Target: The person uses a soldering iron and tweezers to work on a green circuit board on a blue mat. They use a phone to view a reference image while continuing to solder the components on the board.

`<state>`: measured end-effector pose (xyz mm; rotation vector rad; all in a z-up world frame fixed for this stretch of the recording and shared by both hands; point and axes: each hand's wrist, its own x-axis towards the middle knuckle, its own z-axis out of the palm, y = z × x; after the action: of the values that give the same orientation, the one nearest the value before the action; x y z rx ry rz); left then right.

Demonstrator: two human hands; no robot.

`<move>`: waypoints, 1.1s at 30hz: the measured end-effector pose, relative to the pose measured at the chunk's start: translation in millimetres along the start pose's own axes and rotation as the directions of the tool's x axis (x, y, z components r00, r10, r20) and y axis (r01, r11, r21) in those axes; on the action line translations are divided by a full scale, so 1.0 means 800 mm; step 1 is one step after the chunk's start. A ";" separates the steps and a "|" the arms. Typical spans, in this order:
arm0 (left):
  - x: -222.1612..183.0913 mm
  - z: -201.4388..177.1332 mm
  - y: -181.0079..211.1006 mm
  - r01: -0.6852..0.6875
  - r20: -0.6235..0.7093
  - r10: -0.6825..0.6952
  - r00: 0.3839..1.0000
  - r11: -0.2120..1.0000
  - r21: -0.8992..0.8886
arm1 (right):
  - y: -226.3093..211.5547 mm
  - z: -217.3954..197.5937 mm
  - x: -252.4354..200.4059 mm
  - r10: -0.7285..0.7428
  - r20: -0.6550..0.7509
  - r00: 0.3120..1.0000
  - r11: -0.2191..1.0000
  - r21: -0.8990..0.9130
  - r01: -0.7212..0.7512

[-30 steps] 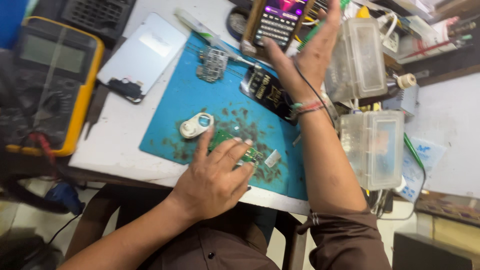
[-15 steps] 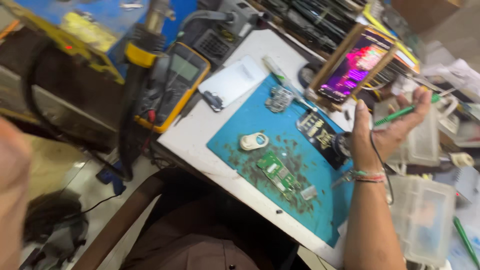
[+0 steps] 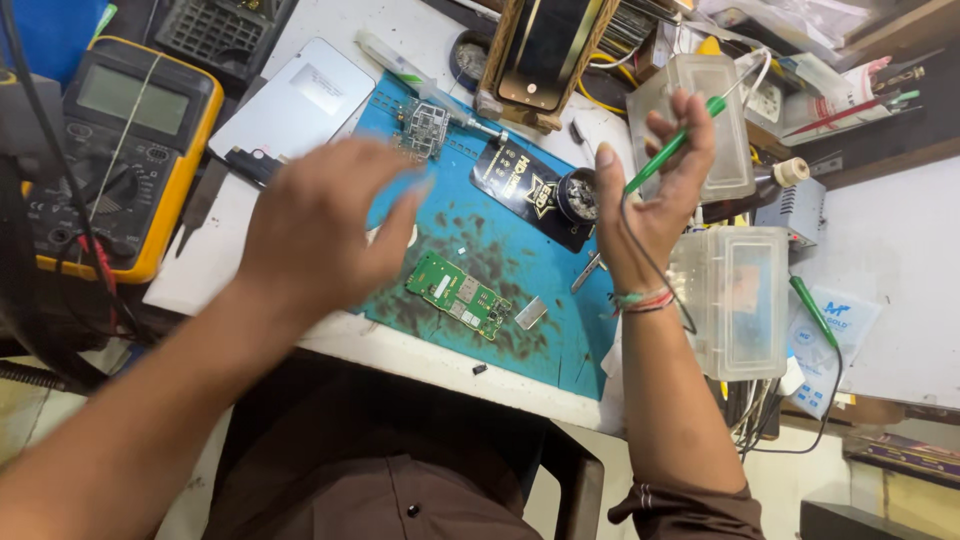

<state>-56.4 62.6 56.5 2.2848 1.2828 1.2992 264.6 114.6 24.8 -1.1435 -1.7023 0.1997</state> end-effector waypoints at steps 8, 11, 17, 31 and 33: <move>0.146 0.103 -0.092 0.223 0.226 -0.350 0.909 0.868 0.444 | -0.025 0.002 -0.030 0.021 -0.030 0.999 0.997 0.076 -0.019; 0.170 0.122 -0.099 0.269 0.275 -0.465 0.842 0.802 0.533 | -0.024 0.000 -0.030 0.027 -0.043 0.999 0.996 0.083 -0.023; 0.181 0.143 -0.108 0.256 0.219 -0.415 0.883 0.817 0.517 | -0.023 0.003 -0.029 0.014 -0.004 1.000 0.998 0.060 -0.013; 0.016 0.028 0.024 0.317 0.035 -0.322 0.946 0.898 -0.306 | -0.004 0.047 0.033 -0.155 -0.026 0.988 0.966 -0.211 0.146; -0.019 0.015 0.042 0.343 0.013 -0.363 0.932 0.866 -0.363 | 0.003 0.062 0.048 -0.165 -0.054 0.985 0.957 -0.252 0.147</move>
<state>-30.9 33.5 58.7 1.6814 1.2789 1.3380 225.2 163.5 26.1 -1.1735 -1.7766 -0.1565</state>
